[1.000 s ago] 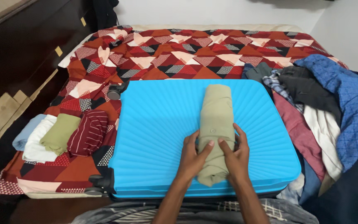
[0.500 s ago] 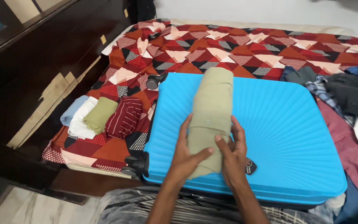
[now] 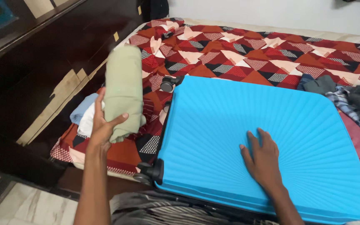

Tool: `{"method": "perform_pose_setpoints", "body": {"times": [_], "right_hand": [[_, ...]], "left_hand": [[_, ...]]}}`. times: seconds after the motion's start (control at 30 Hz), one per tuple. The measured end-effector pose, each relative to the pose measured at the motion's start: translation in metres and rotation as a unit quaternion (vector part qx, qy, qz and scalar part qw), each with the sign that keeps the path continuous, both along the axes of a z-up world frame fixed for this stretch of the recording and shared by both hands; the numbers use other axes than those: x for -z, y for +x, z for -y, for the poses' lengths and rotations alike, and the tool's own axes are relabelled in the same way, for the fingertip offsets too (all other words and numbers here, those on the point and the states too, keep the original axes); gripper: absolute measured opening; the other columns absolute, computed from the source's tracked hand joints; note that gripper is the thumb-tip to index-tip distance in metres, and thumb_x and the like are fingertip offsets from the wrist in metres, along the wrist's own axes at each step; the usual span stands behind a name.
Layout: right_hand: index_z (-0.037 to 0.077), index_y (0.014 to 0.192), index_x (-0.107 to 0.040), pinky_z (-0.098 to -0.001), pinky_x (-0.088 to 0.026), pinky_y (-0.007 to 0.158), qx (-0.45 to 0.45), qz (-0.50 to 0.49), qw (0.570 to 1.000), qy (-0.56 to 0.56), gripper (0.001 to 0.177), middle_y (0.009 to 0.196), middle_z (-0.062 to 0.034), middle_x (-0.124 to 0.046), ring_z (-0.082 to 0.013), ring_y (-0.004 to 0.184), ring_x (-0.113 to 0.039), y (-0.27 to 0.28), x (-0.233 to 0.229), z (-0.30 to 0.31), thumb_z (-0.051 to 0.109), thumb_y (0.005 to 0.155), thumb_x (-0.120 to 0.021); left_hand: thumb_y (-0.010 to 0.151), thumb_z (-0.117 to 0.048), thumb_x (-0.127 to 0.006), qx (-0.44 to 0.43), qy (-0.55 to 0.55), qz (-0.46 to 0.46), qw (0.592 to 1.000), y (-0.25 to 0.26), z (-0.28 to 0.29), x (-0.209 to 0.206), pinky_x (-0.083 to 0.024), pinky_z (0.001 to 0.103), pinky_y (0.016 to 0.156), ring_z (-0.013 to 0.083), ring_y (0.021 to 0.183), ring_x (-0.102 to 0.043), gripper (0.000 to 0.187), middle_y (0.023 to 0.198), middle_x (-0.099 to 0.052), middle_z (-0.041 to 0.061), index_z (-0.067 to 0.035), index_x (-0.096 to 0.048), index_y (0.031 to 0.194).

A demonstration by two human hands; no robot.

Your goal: The person folds a shirt and trousers and places them onto a suitcase on a bed.

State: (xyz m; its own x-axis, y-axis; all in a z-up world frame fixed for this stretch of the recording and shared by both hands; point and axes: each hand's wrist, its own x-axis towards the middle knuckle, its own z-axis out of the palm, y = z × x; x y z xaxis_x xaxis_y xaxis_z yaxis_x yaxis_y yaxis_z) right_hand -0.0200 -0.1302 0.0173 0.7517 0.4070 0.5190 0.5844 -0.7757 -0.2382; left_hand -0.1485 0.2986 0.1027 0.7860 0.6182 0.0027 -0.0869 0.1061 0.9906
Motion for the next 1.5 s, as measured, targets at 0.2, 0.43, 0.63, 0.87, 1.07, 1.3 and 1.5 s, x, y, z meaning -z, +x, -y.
{"method": "perform_pose_setpoints", "body": {"times": [0.2,0.43,0.63,0.87,1.07,1.3,1.5], "right_hand": [[0.005,0.138,-0.058,-0.0555,-0.032,0.112,0.018,-0.036,0.999,-0.006,0.056,0.148,-0.0271,-0.045,-0.047,0.136,-0.042,0.0,-0.006,-0.003,0.034,0.091,-0.063],[0.004,0.139,-0.055,-0.0549,-0.032,0.113,0.017,-0.028,0.999,-0.018,0.056,0.146,-0.026,-0.045,-0.0439,0.136,-0.044,-0.004,-0.009,-0.007,0.034,0.092,-0.061],[0.003,0.139,-0.056,-0.0557,-0.031,0.112,0.02,-0.024,0.999,-0.025,0.055,0.147,-0.0278,-0.044,-0.0469,0.137,-0.041,-0.004,-0.009,-0.006,0.034,0.093,-0.06],[0.002,0.139,-0.054,-0.0554,-0.031,0.111,0.017,-0.026,0.999,-0.022,0.056,0.147,-0.028,-0.043,-0.0459,0.135,-0.042,-0.005,-0.011,-0.008,0.034,0.093,-0.059],[0.002,0.14,-0.054,-0.0562,-0.029,0.113,0.016,-0.03,0.999,-0.023,0.055,0.147,-0.0285,-0.043,-0.0471,0.138,-0.04,-0.005,-0.013,-0.009,0.033,0.095,-0.059],[0.003,0.141,-0.053,-0.0572,-0.028,0.114,0.022,-0.037,0.999,-0.011,0.056,0.149,-0.0277,-0.042,-0.0462,0.141,-0.037,-0.006,-0.009,-0.009,0.035,0.095,-0.058],[0.004,0.142,-0.052,-0.0583,-0.026,0.115,0.028,-0.048,0.998,-0.017,0.057,0.15,-0.0276,-0.04,-0.0462,0.142,-0.035,-0.005,-0.006,-0.006,0.037,0.096,-0.058]], "left_hand": [[0.075,-0.014,-0.082,0.172,0.192,-0.083,0.963,0.083,-0.075,0.185,-0.048,0.041,0.084,0.0348,0.124,-0.054,0.111,0.149,-0.047,0.021,-0.018,-0.014,0.162],[0.083,-0.018,-0.082,0.156,0.383,-0.036,0.91,0.104,-0.078,0.282,-0.028,0.044,0.118,0.0395,0.147,-0.032,0.106,0.157,-0.031,0.03,-0.001,-0.008,0.158],[0.091,-0.005,-0.067,-0.007,0.394,0.063,0.917,0.087,-0.042,0.267,-0.037,0.044,0.116,0.0387,0.138,-0.047,0.063,0.144,-0.049,0.026,-0.001,-0.041,0.148],[0.095,-0.003,-0.065,-0.126,0.332,0.072,0.932,0.105,-0.018,0.272,-0.037,0.045,0.113,0.0375,0.129,-0.051,0.042,0.133,-0.055,0.023,-0.002,-0.051,0.134],[0.093,-0.009,-0.065,-0.07,0.391,0.014,0.918,0.116,-0.025,0.29,-0.038,0.048,0.109,0.0402,0.126,-0.044,0.047,0.13,-0.047,0.023,-0.003,-0.046,0.136],[0.088,-0.032,-0.077,0.177,0.42,-0.167,0.874,0.097,-0.058,0.22,-0.04,0.045,0.104,0.0375,0.131,-0.043,0.066,0.138,-0.049,0.023,-0.003,-0.046,0.138],[0.092,-0.035,-0.069,0.146,0.356,-0.055,0.921,0.022,0.051,0.076,-0.048,0.041,0.102,0.0307,0.128,-0.057,0.051,0.136,-0.062,0.017,-0.008,-0.06,0.135]]}}
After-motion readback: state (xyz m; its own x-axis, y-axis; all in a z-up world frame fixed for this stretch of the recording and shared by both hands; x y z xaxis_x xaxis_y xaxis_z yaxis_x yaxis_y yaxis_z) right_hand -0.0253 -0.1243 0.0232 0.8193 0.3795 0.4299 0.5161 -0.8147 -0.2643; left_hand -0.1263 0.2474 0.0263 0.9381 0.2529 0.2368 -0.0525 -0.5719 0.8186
